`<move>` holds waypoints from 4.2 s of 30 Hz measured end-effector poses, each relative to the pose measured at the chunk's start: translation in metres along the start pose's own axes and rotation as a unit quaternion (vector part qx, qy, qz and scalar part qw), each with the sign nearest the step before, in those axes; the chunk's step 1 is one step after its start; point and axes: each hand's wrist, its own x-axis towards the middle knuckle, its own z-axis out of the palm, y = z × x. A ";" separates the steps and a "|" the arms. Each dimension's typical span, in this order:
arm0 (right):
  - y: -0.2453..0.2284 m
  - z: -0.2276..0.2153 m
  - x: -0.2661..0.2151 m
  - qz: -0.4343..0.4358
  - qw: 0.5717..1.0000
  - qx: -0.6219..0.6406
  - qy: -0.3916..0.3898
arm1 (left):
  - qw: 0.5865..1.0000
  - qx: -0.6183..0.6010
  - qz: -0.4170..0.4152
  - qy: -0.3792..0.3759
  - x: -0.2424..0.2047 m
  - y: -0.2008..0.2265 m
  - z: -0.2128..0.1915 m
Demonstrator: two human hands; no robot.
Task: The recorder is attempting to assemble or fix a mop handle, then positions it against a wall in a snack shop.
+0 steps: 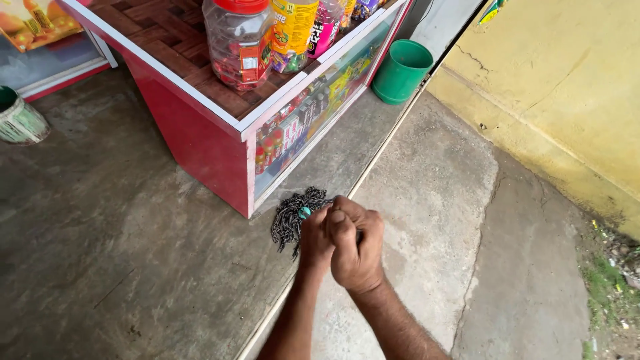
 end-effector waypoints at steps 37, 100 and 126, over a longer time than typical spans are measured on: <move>0.057 -0.008 0.105 0.183 0.591 -0.687 -0.380 | 0.976 0.044 0.030 -0.211 0.169 -0.127 0.080; 0.374 -0.228 0.537 0.224 0.690 -0.631 -0.274 | 0.964 -0.100 0.009 -0.248 0.662 -0.214 0.379; 0.179 -0.179 0.392 0.231 0.679 -0.601 -0.353 | 0.950 0.280 0.012 -0.135 0.468 -0.165 0.277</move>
